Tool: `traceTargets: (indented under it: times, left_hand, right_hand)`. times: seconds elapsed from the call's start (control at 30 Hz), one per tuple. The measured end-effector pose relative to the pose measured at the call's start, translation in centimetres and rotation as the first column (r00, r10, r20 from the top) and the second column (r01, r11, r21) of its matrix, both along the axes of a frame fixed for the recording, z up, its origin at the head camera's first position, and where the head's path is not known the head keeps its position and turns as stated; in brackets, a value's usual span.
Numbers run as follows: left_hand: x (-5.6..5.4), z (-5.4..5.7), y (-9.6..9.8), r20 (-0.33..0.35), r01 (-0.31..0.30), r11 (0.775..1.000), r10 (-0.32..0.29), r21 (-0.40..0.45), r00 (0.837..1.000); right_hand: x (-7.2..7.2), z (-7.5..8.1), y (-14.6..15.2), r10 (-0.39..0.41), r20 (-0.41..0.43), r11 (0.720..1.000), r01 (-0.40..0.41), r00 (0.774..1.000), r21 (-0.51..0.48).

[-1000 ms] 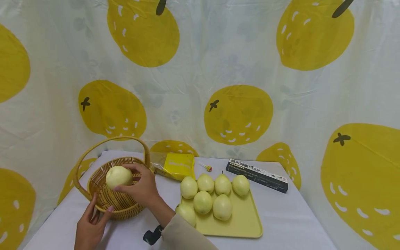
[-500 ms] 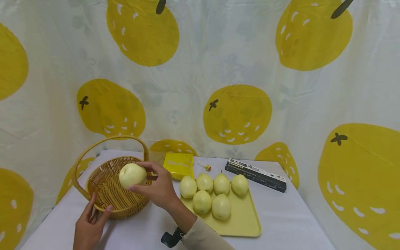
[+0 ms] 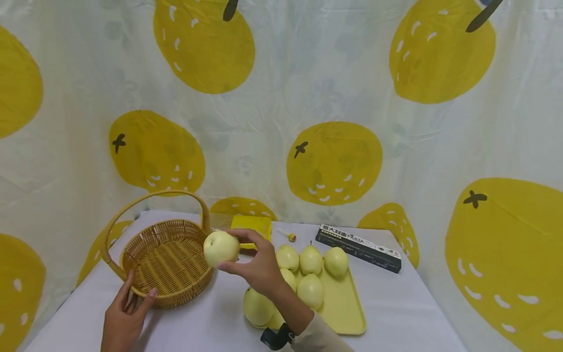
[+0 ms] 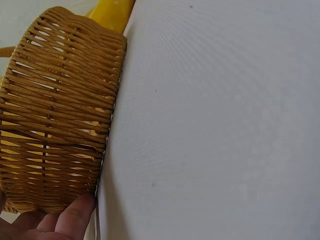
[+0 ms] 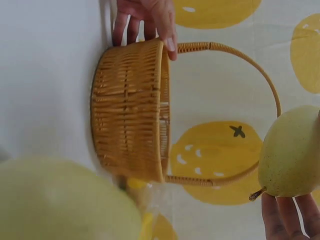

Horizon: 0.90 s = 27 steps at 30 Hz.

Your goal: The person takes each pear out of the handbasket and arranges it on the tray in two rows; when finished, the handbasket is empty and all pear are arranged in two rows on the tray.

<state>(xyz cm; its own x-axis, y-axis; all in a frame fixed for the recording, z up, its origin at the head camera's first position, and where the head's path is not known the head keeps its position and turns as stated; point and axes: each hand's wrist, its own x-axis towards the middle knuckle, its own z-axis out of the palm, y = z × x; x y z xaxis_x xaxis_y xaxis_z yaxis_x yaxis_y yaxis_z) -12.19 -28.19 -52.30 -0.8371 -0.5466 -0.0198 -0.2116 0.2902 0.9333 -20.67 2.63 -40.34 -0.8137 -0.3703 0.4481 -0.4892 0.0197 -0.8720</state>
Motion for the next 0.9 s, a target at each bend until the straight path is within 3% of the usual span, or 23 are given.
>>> traceTargets:
  times: [0.57, 0.9]
  left_hand:
    - [-0.2, 0.2, 0.0, 0.032, -0.011, 1.0, 0.012, -0.018, 0.999]
    - [-0.3, -0.2, -0.1, 0.026, -0.019, 1.0, 0.019, -0.003, 0.999]
  right_hand:
    - [-0.3, -0.8, 8.0, -0.086, 0.076, 0.996, 0.085, 0.993, 0.026]
    - [-0.3, -2.3, 12.7, -0.177, 0.107, 0.984, 0.174, 0.978, 0.034]
